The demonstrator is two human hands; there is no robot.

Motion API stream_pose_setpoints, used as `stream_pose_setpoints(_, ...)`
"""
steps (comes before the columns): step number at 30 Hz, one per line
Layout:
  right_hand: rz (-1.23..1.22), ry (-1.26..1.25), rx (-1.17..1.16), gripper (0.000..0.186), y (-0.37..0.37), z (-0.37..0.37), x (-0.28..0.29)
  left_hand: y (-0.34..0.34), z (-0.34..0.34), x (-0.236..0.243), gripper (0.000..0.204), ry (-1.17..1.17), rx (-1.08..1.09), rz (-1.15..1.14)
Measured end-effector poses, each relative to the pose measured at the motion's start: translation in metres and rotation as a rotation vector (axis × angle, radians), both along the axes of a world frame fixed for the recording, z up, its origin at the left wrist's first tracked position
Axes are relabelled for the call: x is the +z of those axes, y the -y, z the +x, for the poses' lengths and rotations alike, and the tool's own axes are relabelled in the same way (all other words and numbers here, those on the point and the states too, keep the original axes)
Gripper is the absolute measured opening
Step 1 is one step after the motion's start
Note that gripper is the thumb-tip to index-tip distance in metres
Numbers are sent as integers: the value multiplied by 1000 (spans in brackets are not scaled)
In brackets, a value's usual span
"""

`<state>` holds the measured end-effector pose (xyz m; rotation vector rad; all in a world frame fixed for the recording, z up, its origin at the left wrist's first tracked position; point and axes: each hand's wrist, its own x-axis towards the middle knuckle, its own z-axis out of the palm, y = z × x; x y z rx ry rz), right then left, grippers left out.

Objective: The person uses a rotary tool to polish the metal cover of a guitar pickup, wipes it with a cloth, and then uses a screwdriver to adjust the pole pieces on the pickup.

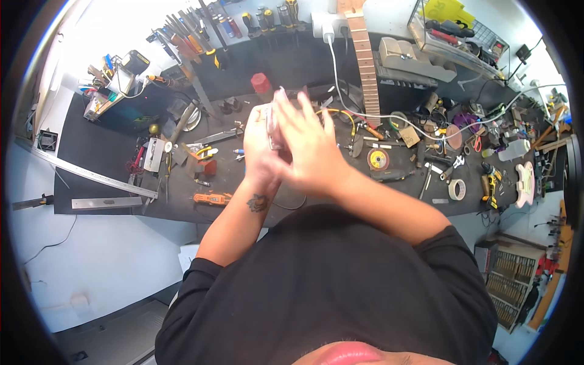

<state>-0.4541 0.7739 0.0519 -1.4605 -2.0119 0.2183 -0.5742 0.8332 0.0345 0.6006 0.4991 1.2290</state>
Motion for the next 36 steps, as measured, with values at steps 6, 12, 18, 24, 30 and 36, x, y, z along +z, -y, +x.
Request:
stream_pose_setpoints(6,61,100,90,97,17,-3,-2,-22,-25,-26,31,-27,-100,81)
stream_pose_setpoints(12,-24,-19,32,106,14,-14,-1,-24,-15,0,29,162,-217,-41)
stream_pose_setpoints(18,-51,-91,-52,100,-26,-10,0,-13,2,-11,28,-127,35,136)
stream_pose_setpoints(24,5,1,82,108,-24,-6,-3,-24,-6,-28,41,67,51,-180)
stream_pose_setpoints(30,-30,0,142,110,-6,-7,-3,-28,-14,-14,40,-36,-14,-70)
stream_pose_setpoints(36,-31,-15,199,107,11,-14,2,-43,-40,-14,36,246,-527,71)
